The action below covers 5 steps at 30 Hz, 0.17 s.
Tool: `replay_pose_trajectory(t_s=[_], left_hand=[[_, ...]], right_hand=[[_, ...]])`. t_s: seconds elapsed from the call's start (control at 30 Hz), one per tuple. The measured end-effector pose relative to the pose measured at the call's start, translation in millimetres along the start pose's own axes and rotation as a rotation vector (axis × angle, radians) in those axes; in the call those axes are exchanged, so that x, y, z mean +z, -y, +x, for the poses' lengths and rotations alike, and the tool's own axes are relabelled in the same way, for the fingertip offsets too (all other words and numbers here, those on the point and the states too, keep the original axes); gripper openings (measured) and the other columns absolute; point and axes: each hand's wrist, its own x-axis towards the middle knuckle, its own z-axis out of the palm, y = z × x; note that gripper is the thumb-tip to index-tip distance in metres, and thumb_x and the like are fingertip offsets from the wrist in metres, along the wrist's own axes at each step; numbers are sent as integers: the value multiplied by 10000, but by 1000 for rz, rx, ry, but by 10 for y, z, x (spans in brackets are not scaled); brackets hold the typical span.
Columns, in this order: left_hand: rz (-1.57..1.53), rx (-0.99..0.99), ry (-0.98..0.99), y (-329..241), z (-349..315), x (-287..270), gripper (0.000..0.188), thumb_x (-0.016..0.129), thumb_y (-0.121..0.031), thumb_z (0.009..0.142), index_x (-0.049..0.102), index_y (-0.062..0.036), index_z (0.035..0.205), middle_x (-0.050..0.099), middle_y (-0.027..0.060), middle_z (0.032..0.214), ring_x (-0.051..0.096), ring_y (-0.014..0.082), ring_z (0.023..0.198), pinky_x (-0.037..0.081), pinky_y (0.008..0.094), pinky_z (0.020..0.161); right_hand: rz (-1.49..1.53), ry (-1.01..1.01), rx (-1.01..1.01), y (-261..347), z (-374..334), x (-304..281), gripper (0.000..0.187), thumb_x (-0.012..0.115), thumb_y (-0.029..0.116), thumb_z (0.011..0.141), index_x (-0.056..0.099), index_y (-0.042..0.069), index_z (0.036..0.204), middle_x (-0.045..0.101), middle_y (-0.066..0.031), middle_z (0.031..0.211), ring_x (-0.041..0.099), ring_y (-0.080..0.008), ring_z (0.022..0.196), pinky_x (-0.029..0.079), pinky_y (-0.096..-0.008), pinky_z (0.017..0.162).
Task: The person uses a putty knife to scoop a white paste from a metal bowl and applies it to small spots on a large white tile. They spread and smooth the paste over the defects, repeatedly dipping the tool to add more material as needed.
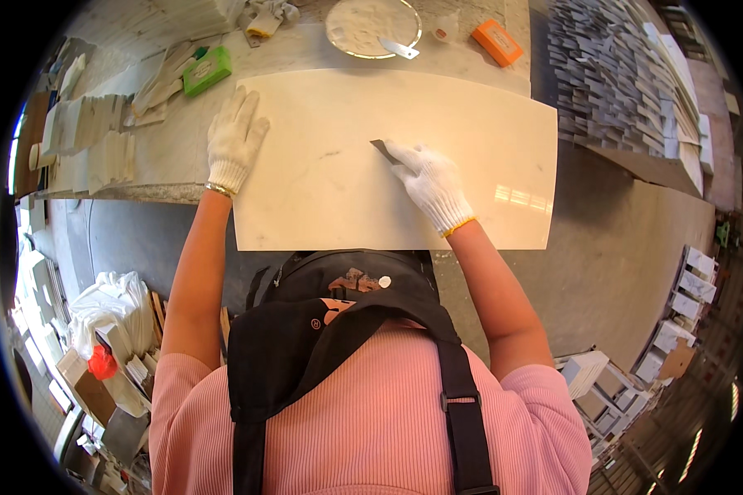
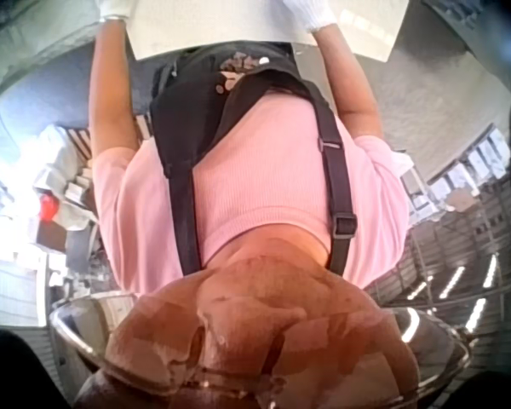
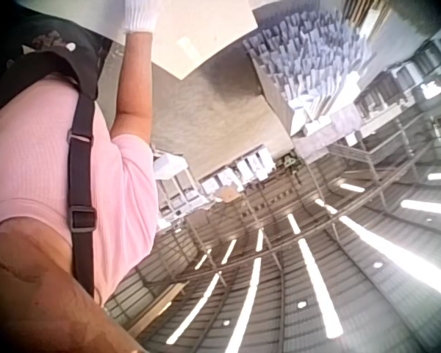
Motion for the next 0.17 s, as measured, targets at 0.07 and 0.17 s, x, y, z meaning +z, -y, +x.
replay_pose_trajectory(t_s=[0.07,0.17], left_hand=[[5,-9,2,-8,-5,0,583,617,-425,929,552,-161,1444,428,108,1584,409,356,1421,310,509,1159],[7,-14,14,-19,-3,-4,600,621,-430,927,544,-147,1450,419,117,1590,407,362,1421,309,507,1160]], right_hand=[[-14,31,34,23,-25,-29,406,747,164,855,712,163,1259,692,-144,919,656,-302,815,533,-385,756],[14,42,49,-4,-104,-20,453,746,161,858,695,183,1308,700,-147,940,670,-284,847,539,-373,783]])
